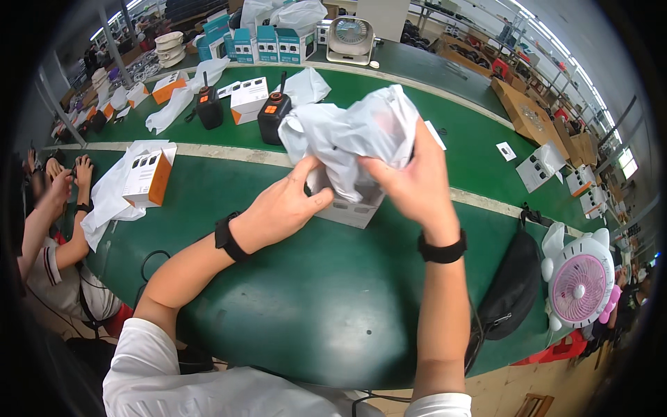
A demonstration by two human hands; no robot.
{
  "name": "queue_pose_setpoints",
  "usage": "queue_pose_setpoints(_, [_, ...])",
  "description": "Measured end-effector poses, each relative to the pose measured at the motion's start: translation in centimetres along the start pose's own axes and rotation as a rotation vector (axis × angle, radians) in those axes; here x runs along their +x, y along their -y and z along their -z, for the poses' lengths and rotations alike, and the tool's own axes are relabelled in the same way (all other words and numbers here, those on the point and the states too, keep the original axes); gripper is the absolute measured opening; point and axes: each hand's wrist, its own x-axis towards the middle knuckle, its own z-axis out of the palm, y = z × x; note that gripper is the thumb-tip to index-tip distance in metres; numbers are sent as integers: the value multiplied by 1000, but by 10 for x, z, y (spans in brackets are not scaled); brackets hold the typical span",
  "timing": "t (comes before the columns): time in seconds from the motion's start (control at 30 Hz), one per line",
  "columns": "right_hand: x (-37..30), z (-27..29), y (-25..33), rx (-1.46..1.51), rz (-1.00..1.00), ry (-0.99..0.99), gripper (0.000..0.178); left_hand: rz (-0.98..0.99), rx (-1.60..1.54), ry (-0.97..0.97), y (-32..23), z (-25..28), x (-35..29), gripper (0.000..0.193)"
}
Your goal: Packaging electronic components into protective bags and boxes on a manufacturing line.
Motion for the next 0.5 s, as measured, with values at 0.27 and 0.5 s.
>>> queue_pose_setpoints(0.27, [5,-16,40,-543,-128,512,56,-73,32,-147,16,-6,-14,41])
queue_pose_setpoints(0.5, [-17,-38,73,-1092,-17,488,55,-2,-113,-128,20,3,-8,49])
